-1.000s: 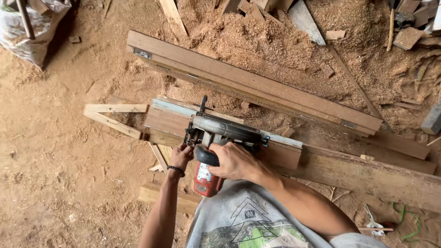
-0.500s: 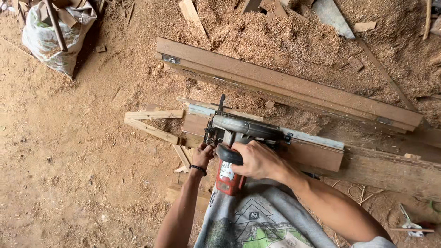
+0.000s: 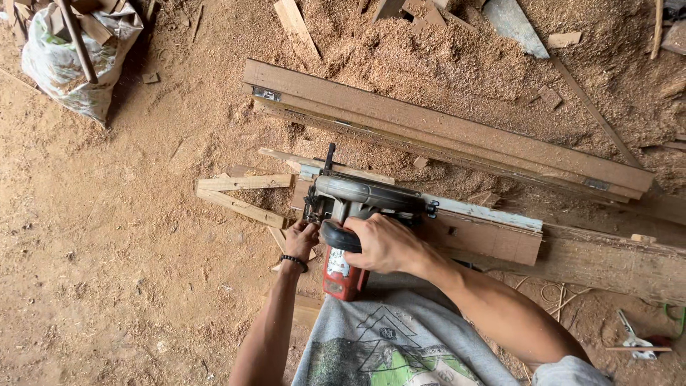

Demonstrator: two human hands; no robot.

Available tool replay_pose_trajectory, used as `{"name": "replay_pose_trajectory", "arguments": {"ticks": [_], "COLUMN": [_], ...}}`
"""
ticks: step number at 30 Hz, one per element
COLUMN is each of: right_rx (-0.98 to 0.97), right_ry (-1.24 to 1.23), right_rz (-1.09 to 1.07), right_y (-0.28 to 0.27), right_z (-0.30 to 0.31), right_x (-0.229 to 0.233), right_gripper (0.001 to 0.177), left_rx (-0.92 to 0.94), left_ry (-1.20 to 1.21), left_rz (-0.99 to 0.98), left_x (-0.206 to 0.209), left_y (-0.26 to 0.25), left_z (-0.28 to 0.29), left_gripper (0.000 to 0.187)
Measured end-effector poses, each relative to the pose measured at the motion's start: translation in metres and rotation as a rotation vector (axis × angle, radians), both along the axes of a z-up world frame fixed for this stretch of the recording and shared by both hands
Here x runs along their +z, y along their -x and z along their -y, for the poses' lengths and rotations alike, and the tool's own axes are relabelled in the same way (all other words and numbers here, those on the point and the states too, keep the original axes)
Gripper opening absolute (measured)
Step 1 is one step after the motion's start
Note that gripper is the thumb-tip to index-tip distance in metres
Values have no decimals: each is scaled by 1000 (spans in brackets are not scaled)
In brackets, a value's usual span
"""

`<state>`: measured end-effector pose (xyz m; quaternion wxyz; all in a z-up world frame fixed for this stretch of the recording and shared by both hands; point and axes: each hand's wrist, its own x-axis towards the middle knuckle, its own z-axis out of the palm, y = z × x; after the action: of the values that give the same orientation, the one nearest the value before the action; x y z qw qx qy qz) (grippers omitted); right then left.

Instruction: The person cuts a wood plank using a circular saw. They then pick up the cut piece and another plank, aligning them by hand to check the fit.

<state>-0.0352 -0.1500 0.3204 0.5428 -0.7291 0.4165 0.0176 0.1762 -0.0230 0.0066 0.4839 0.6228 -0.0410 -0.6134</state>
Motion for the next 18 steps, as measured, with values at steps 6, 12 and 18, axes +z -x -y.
{"name": "replay_pose_trajectory", "arguments": {"ticks": [6,12,18], "right_rx": [13,19,24], "right_ry": [19,-6,12], "right_rz": [2,20,25], "right_y": [-11,-22,-36], "right_z": [2,6,7], "right_x": [-5,2,-2], "right_gripper": [31,28,29], "left_rx": [2,6,13], "left_ry": [-2,-18,-32], "left_rz": [6,26,1], "left_x": [-29,-22,-36], "left_y": [-14,-25,-41], "left_z": [-3,1,0], "left_gripper": [15,17,17]}}
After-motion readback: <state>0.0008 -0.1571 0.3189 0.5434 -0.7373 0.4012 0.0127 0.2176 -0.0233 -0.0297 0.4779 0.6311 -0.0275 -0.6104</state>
